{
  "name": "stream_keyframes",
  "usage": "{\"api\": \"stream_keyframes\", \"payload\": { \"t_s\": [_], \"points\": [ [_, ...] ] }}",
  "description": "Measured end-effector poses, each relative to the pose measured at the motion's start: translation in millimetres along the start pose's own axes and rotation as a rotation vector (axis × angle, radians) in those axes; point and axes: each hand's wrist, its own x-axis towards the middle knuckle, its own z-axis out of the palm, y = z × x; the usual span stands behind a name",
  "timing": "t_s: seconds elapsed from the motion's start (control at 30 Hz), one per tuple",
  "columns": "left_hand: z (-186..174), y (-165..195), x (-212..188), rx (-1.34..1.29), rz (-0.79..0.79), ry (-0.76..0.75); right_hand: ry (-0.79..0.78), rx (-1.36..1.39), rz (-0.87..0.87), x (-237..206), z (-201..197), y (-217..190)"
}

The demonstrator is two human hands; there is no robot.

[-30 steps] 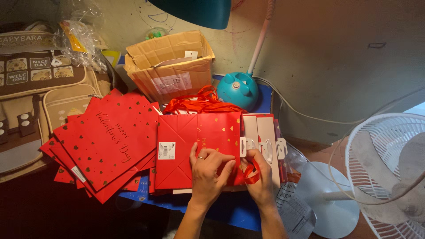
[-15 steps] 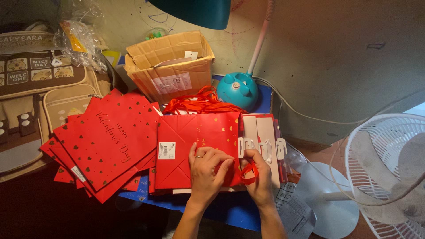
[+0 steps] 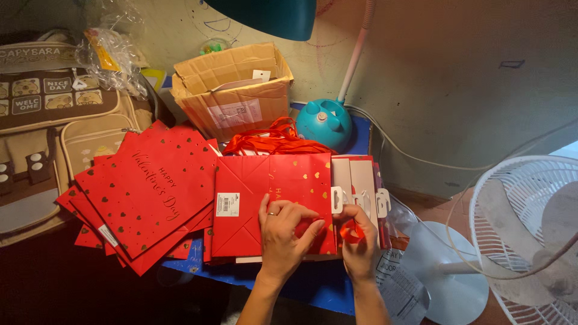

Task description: The person ties ribbons on red Valentine's Day gift bags. They thread red and white ribbons through the bag handles and tie them into bows, handling several bags one at a time on a cluttered table.

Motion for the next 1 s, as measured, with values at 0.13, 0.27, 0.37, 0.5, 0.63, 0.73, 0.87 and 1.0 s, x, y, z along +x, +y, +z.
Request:
{"api": "stream_keyframes", "payload": {
  "t_s": [0.13,0.27,0.37,0.5,0.63,0.73,0.87,1.0],
  "points": [
    [0,1,0,0.004,0.002,-0.003,0.222,0.46,0.255,7,-3,12],
    [1,1,0,0.037,0.002,-0.013,0.324,0.431,0.292,9,0,-3],
    [2,0,1,0.05,-0.003,-0.011,0.287,0.304,-0.019,20,10,-24],
    [3,-2,-1,0.061,0.005,-0.014,0.194,0.334,-0.126,78,22,-46],
    [3,-3,-1,0.065,0.014,-0.008,-0.147,0.516,0.121,175,49,-47],
    [2,-3,-1,0.049,0.024,0.005,-0.224,0.32,0.265,204,58,-37],
    [1,-5,-1,0.057,0.01,-0.028,-0.179,0.227,0.096,193,48,-20],
    [1,-5,-3,0.175,0.046,-0.098,-0.181,0.055,0.07,154,31,-7]
  ]
}}
